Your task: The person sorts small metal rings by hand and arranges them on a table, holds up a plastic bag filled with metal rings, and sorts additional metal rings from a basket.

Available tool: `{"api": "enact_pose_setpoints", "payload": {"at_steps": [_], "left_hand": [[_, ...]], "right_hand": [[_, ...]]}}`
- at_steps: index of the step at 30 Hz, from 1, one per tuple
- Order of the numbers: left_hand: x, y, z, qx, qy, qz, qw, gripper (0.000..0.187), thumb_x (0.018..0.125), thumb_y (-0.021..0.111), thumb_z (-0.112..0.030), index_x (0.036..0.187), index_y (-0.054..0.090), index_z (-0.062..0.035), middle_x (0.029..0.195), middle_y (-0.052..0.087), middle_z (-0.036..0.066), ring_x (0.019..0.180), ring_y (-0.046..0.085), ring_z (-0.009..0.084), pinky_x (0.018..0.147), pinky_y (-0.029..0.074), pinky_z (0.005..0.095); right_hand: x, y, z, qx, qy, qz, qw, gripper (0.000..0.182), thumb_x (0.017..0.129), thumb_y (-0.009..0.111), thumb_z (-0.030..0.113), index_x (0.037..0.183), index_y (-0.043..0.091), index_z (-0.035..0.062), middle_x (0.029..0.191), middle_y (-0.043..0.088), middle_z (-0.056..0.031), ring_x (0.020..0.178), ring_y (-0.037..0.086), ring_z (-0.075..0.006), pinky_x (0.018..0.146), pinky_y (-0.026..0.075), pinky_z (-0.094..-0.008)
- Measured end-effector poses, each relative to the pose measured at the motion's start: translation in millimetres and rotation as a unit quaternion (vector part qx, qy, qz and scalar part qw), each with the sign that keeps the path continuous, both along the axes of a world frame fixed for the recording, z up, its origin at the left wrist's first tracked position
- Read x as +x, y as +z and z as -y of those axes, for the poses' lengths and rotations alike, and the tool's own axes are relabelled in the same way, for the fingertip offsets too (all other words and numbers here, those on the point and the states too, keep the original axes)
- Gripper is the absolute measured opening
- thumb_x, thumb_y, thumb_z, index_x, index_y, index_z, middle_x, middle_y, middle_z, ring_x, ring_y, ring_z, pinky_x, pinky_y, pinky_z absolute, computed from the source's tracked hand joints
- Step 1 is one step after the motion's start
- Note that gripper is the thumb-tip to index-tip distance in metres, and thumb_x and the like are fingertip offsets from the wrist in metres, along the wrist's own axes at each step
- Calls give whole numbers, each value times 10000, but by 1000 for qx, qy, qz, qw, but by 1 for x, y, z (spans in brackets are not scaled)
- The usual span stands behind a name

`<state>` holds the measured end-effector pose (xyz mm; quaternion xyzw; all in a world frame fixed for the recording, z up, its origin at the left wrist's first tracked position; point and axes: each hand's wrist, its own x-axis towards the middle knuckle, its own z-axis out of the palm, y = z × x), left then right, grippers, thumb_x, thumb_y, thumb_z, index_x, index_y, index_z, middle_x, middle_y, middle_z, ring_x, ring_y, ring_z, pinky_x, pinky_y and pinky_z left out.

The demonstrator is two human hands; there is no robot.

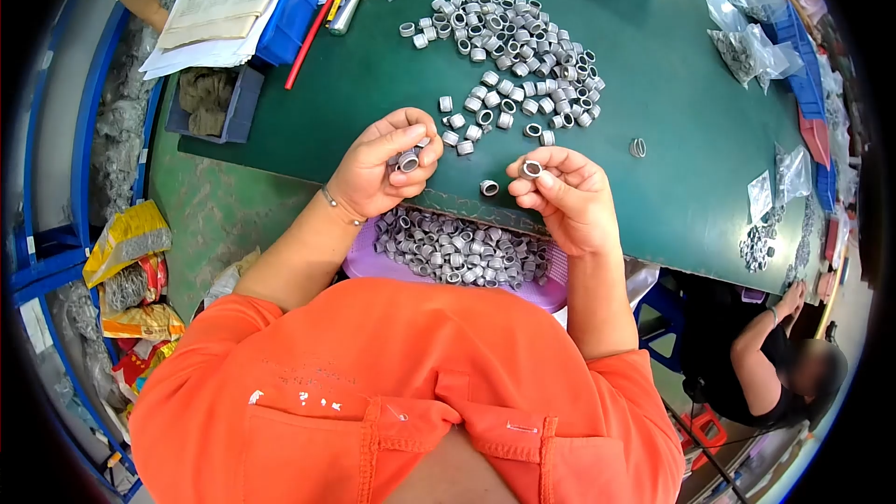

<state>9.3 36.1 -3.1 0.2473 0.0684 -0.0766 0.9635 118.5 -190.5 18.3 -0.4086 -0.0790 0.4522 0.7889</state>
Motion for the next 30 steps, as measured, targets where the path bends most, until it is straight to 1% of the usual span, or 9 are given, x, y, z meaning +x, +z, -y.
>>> {"api": "enact_pose_setpoints", "payload": {"at_steps": [7, 10, 12, 14, 18, 20, 23, 26, 30], "left_hand": [[1, 0, 0, -1, -1, 3, 1000, 129, 958, 423, -142, 976, 515, -52, 787, 466, 64, 494, 346, 33, 376, 245, 140], [0, 0, 0, -5, -1, 3, 1000, 132, 960, 420, -141, 978, 515, -51, 786, 463, 62, 493, 344, 32, 376, 245, 140], [0, 0, 0, -2, 0, 4, 1000, 134, 960, 419, -140, 981, 516, -51, 785, 461, 62, 493, 344, 32, 377, 245, 140], [1, 0, 0, -5, -4, 11, 1000, 137, 960, 419, -139, 987, 520, -51, 787, 462, 62, 493, 342, 31, 377, 243, 140], [1, 0, 0, -1, 0, 7, 1000, 140, 960, 422, -137, 994, 528, -52, 788, 465, 61, 492, 341, 30, 378, 245, 142], [1, 0, 0, -4, 2, 7, 1000, 140, 960, 421, -136, 990, 527, -51, 787, 466, 61, 492, 341, 30, 377, 244, 142], [-2, 0, 0, -6, 5, 3, 1000, 139, 960, 419, -135, 984, 526, -49, 785, 466, 61, 491, 341, 30, 376, 244, 141], [1, 0, 0, -6, 1, 9, 1000, 140, 960, 418, -135, 978, 526, -47, 783, 466, 61, 489, 342, 30, 374, 245, 141], [1, 0, 0, 2, 3, 8, 1000, 140, 960, 418, -138, 977, 524, -47, 781, 465, 61, 486, 344, 29, 373, 247, 142]], "right_hand": [[-5, 2, 0, -30, -26, 43, 998, 144, 859, 543, -57, 996, 588, -64, 963, 636, -156, 855, 661, -225, 765, 560, -298], [-7, 1, 4, -61, -71, 240, 966, 186, 794, 603, -82, 971, 610, -27, 925, 629, -101, 854, 641, -194, 752, 533, -272], [3, 8, 14, -128, 88, 537, 829, 262, 722, 658, -86, 963, 623, 8, 940, 609, -69, 843, 606, -168, 729, 495, -269], [-4, 10, 9, -120, 120, 512, 842, 309, 689, 694, -38, 982, 621, 29, 939, 585, -77, 824, 578, -184, 691, 467, -285], [-18, 2, -16, -235, 27, 653, 719, 266, 712, 710, 41, 958, 609, 30, 870, 537, -105, 816, 546, -287, 687, 461, -331], [-18, -8, -17, -216, -3, 609, 763, 245, 729, 687, 4, 963, 618, 23, 875, 562, -94, 792, 577, -237, 676, 473, -315], [-16, -8, -11, -160, 5, 225, 961, 167, 821, 611, -37, 987, 622, -30, 909, 623, -63, 766, 614, -124, 694, 516, -247], [-10, -2, -6, -83, 2, 55, 995, 164, 869, 557, -21, 1023, 591, -63, 911, 655, -154, 774, 657, -176, 706, 557, -278], [-6, -7, -1, -24, 21, -3, 999, 149, 881, 547, 2, 1011, 585, -60, 928, 654, -172, 770, 662, -186, 695, 566, -292]]}}
